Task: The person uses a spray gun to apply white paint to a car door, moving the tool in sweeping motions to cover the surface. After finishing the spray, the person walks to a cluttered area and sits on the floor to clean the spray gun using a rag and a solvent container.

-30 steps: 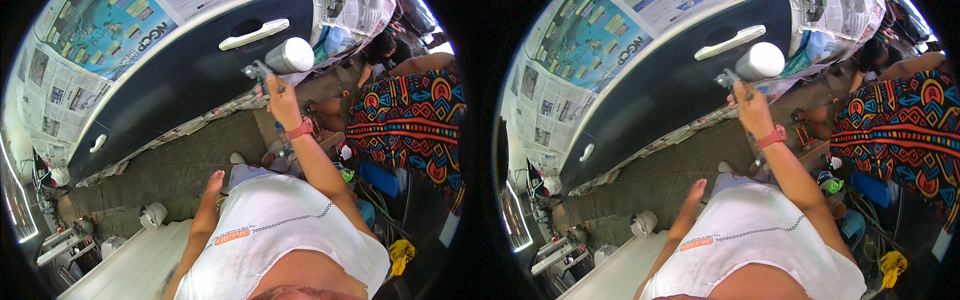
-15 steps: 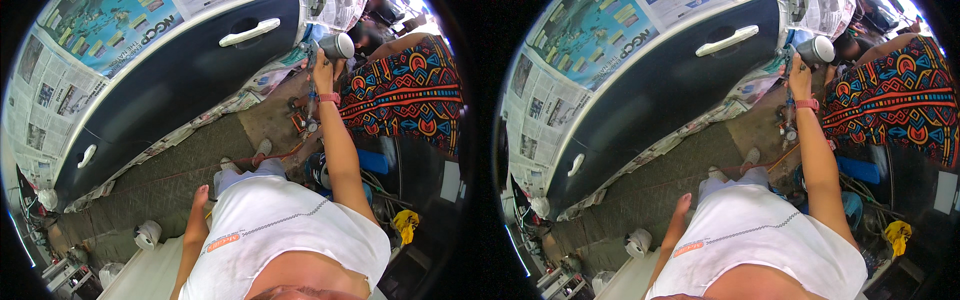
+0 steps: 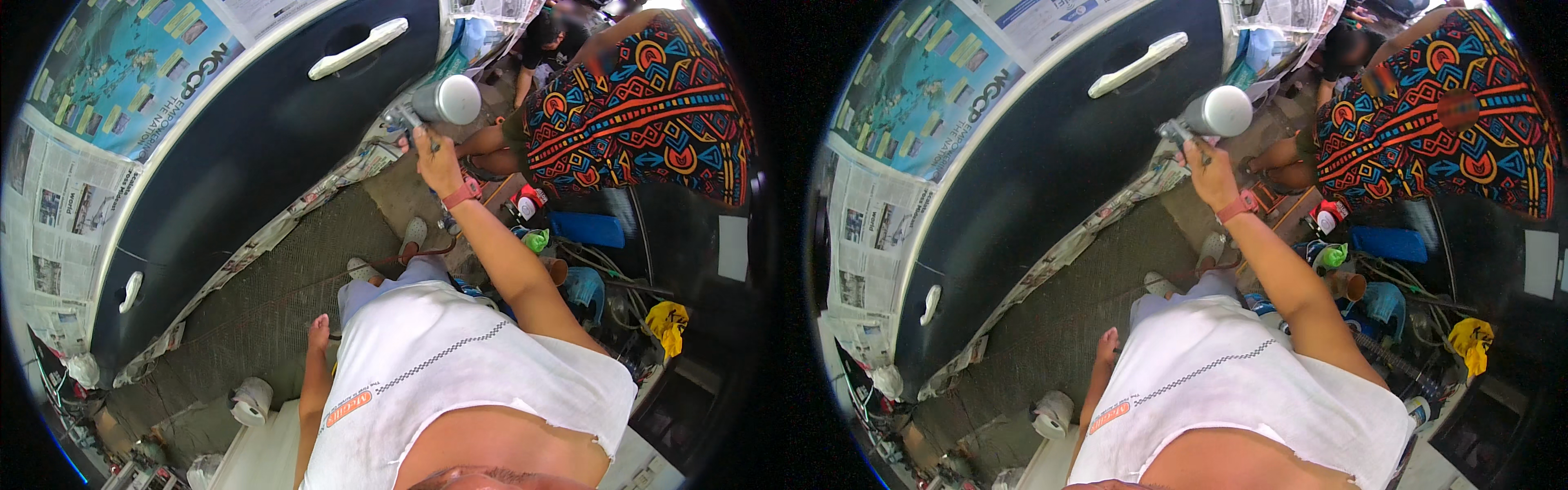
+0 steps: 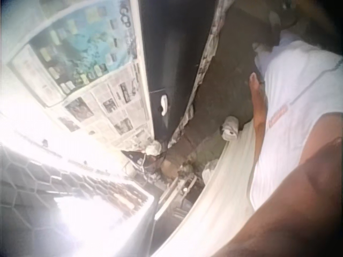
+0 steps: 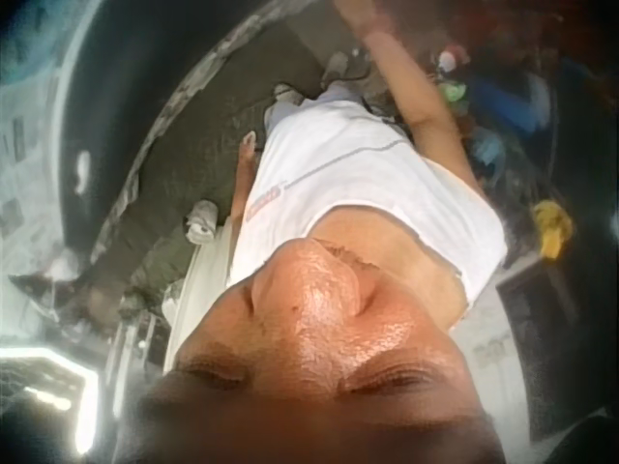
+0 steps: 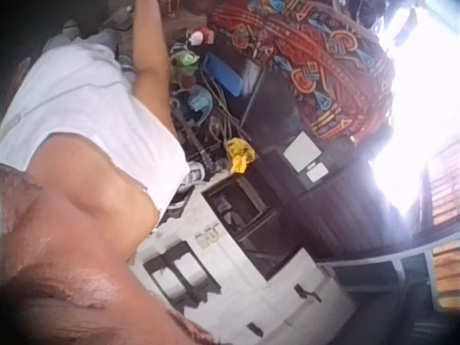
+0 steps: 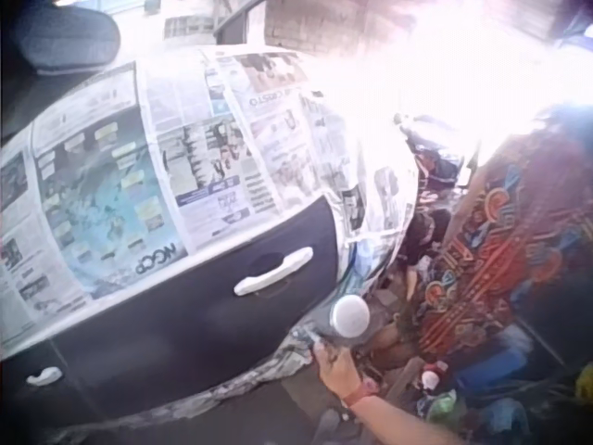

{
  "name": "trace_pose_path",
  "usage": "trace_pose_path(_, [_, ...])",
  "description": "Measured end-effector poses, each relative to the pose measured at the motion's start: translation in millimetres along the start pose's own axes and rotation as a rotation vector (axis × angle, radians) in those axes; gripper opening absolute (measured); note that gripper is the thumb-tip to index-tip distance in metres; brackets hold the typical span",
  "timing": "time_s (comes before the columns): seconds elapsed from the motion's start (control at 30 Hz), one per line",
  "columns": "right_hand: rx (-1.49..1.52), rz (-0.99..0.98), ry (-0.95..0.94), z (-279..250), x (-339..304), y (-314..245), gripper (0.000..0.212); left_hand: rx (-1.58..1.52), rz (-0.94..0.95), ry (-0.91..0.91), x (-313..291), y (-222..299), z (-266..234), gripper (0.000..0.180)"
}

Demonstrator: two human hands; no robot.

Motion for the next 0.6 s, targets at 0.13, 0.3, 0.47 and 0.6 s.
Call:
trace_pose_path(0.13, [-0.021, 0.026, -0.103, 8, -16, 16, 0.035, 0.049, 0.04, 0.044, 11, 24, 10, 0.056])
trace_pose_path(0.3, [-0.022, 0.087, 0.045, -22, 12, 53, 0.037, 0.046, 0.041, 0.092, 8, 52, 20, 0.06])
trace_pose_path(0.47, [-0.144, 0.066, 0.231, -66, 62, 75, 0.05, 0.119, 0.024, 0.072, -5, 55, 29, 0.062])
trace_pose_path(0.6, [-0.196, -0.028, 0.312, -78, 73, 92, 0.051, 0.156, -0.05, 0.067, -17, 44, 44, 0.064])
Point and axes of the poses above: each hand's wrist, its own x-axis towards the middle knuckle, its own z-axis out of the palm, y = z × x, the point moved 1 cm from there along x, towards the middle knuckle, and after that the axes turned 4 degrees about y, right-handed, at the moved point
